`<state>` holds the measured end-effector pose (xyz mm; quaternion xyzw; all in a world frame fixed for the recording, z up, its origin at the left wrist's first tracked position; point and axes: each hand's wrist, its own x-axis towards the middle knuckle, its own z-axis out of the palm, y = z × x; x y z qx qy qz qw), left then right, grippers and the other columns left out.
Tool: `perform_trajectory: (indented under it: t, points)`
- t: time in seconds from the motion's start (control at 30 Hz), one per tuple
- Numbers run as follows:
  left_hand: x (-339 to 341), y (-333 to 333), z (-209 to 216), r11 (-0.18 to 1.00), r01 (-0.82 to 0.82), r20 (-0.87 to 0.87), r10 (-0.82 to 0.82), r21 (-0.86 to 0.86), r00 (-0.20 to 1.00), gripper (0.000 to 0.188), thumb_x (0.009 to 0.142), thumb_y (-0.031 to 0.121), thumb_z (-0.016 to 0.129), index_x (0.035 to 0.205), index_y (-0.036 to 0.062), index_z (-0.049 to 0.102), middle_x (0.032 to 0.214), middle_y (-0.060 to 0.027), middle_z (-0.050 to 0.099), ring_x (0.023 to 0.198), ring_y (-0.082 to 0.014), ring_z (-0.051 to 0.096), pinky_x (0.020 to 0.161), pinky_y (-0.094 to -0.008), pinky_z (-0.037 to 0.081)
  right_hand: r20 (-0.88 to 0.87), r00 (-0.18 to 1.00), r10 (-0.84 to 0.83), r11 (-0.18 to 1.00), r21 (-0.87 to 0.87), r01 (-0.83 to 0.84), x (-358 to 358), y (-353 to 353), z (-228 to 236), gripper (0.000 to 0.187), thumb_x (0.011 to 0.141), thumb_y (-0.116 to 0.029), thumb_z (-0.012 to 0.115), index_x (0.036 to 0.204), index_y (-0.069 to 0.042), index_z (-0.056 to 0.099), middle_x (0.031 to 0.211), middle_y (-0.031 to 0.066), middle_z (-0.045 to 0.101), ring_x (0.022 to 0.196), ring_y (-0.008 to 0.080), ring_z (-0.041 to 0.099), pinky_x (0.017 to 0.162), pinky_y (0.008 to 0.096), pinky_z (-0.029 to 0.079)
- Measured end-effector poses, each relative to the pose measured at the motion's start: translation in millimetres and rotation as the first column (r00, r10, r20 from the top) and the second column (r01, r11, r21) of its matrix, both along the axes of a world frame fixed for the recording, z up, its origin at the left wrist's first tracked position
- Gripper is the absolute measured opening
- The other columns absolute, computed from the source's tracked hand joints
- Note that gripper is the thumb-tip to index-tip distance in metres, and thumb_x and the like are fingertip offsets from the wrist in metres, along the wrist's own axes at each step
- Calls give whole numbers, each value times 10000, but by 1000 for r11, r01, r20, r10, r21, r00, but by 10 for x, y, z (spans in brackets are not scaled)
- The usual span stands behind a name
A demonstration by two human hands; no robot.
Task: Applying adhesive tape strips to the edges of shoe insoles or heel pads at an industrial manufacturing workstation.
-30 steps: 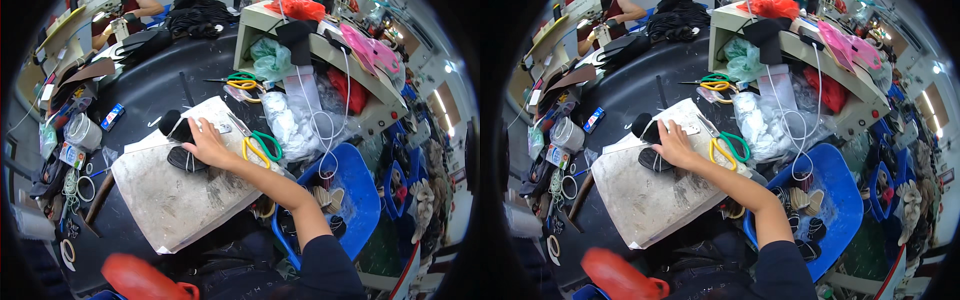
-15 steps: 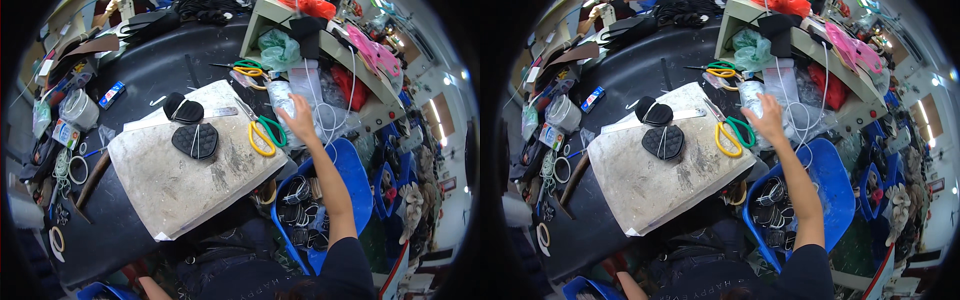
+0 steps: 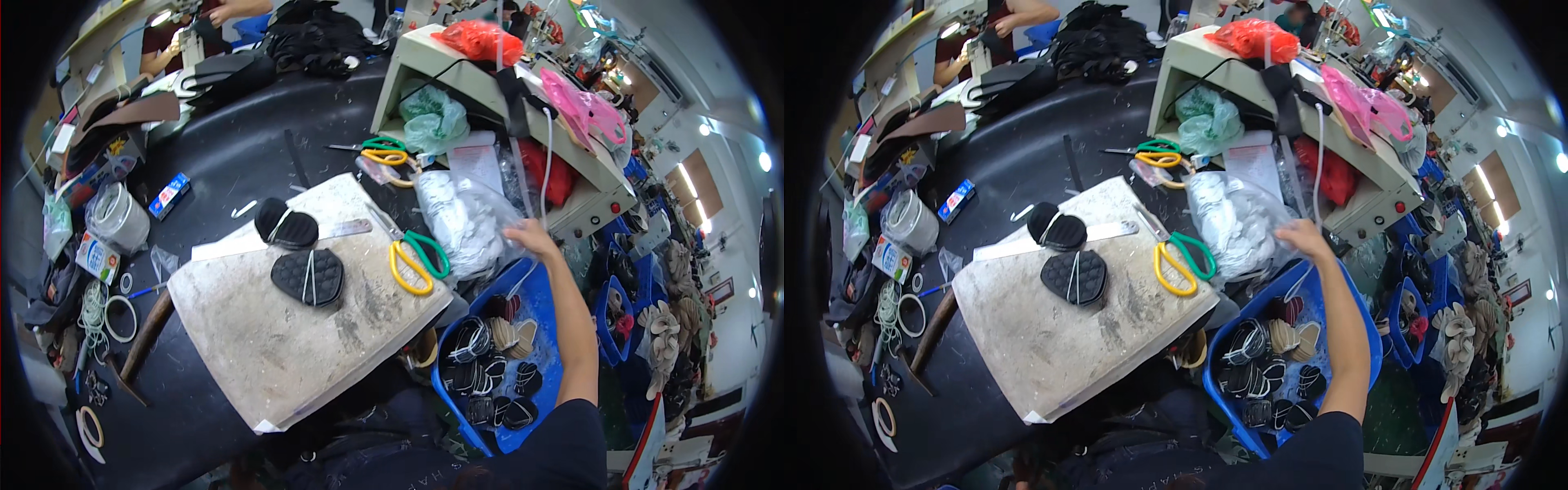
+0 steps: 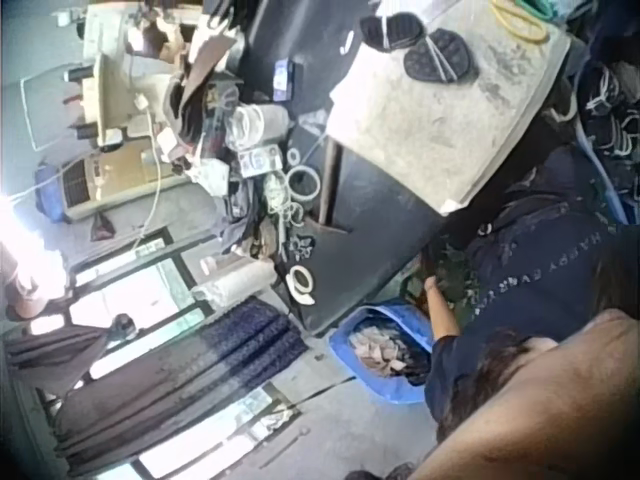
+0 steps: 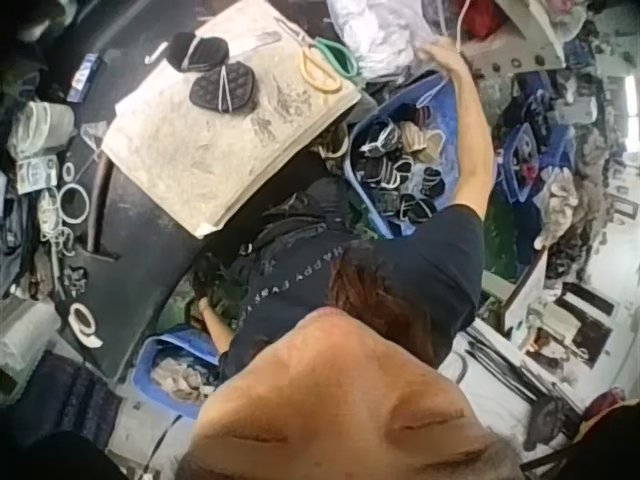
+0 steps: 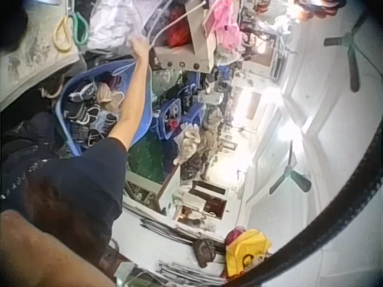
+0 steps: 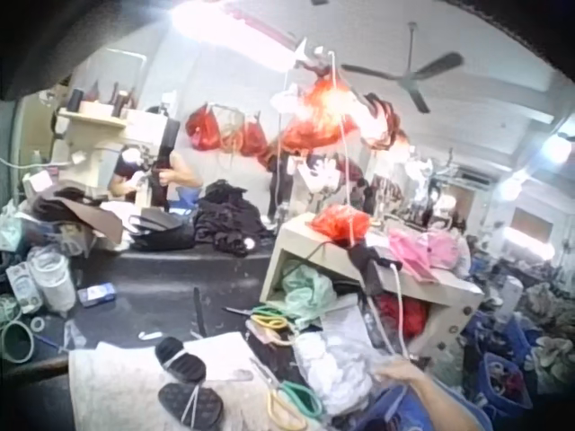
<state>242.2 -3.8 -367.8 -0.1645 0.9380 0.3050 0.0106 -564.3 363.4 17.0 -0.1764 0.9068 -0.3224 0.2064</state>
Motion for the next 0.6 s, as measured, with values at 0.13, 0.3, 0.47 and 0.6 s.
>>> perform_trajectory:
  t: [0.13, 0.3, 0.47, 0.6]
  points:
    - [-273, -107, -106, 1000, 16, 71, -17, 10, 997, 517, 855, 264, 573, 1314, 26, 566, 1332, -215, 565, 1228, -396, 526, 1048, -495, 395, -15, 1000, 11, 864, -503, -17, 411, -893, 335, 265, 880, -197, 696, 1085, -30, 707, 916, -3, 680, 765, 83, 592, 650, 249, 467]
    - [322, 488, 182, 984, 20, 202, 16, -178, 979, 587, 846, 278, 591, 1379, 46, 508, 1338, -242, 547, 1201, -429, 540, 1025, -497, 433, -134, 983, 126, 448, -876, -177, 686, -1766, 736, 226, 903, -49, 599, 1110, -5, 678, 1009, 48, 687, 872, 144, 648, 811, 301, 509]
    - [-753, 581, 2634, 925, -374, 684, 230, 68, 692, 423, 897, 447, 606, 960, 44, 718, 1018, -202, 694, 998, -389, 652, 873, -480, 522, 136, 929, 344, 163, -983, 84, 639, -1906, 1090, 426, 863, -33, 500, 1274, 79, 524, 1180, 206, 634, 1144, 418, 591, 1119, 608, 331]
    - [-1236, 487, 3729, 835, -253, -82, 333, 488, 939, 457, 926, 350, 646, 1247, 27, 610, 1115, -169, 687, 1029, -315, 669, 891, -419, 524, 1, 809, 588, 96, -993, -69, 766, -2544, 927, 523, 821, -27, 509, 1333, 74, 475, 1259, 211, 590, 1211, 445, 534, 1116, 596, 339]
